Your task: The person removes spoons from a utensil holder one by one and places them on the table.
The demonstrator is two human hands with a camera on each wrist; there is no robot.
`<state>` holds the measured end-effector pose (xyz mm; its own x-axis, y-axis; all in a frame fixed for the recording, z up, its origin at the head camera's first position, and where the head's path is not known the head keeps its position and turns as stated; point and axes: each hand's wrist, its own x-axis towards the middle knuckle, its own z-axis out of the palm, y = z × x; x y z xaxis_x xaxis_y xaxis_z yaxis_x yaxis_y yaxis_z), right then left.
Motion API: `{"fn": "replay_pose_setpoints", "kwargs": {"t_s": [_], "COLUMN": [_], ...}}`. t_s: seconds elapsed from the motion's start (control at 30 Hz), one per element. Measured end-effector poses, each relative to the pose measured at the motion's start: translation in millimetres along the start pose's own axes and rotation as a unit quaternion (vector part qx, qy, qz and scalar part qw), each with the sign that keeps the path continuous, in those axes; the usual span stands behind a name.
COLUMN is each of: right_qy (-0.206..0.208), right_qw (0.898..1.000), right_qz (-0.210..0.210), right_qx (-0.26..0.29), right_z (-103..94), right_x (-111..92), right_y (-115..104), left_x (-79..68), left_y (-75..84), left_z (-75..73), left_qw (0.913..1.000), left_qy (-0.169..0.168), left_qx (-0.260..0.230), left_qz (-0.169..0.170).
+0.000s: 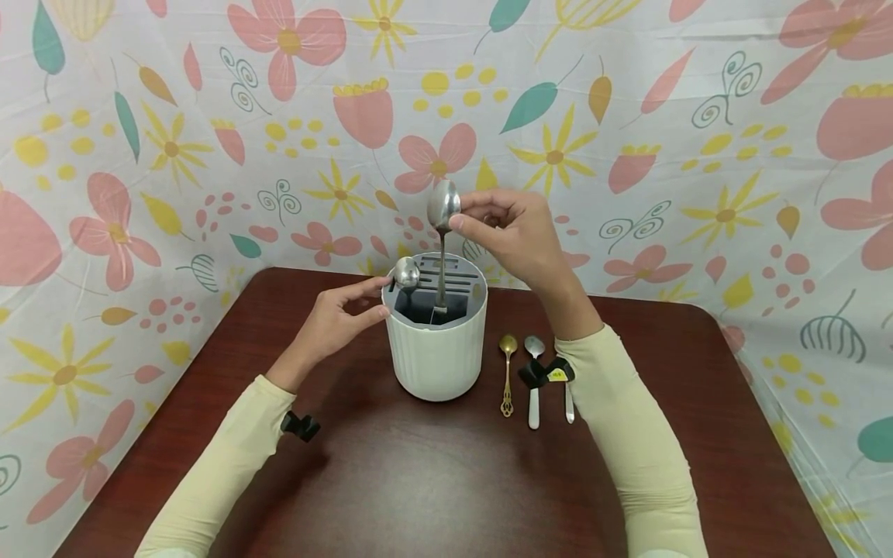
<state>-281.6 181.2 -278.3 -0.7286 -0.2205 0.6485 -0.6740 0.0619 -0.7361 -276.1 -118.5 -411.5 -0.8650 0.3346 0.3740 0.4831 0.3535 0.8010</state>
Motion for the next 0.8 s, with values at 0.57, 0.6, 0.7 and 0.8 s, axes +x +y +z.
{"fn": "replay_pose_setpoints", "kwargs": {"t_s": [0.57,0.6,0.7,0.8], "right_qy": [0.022,0.023,0.030,0.043], "right_qw": [0.997,0.997,0.996,0.996], "right_qz": [-0.051,-0.050,-0.039,-0.019], "right_qx": [0.050,0.055,0.068,0.076], "right_z": [-13.0,-14.7,-20.5,-26.7], "right_x": [3.7,3.3,1.2,-1.7], "right_y": [-16.8,-17.6,-20.0,-22.1], "left_x": [1.2,0.9,-1.1,-4.0], "left_y": [2.7,5.2,16.9,28.4], "left_z": [2.5,2.3,0.9,-1.5], "left_qw": [0.9996,0.9996,0.9996,0.9997], "left_qy": [-0.002,-0.002,-0.002,-0.005], "left_qx": [-0.016,-0.015,-0.017,-0.016], "left_qz": [-0.024,-0.025,-0.024,-0.019]}}
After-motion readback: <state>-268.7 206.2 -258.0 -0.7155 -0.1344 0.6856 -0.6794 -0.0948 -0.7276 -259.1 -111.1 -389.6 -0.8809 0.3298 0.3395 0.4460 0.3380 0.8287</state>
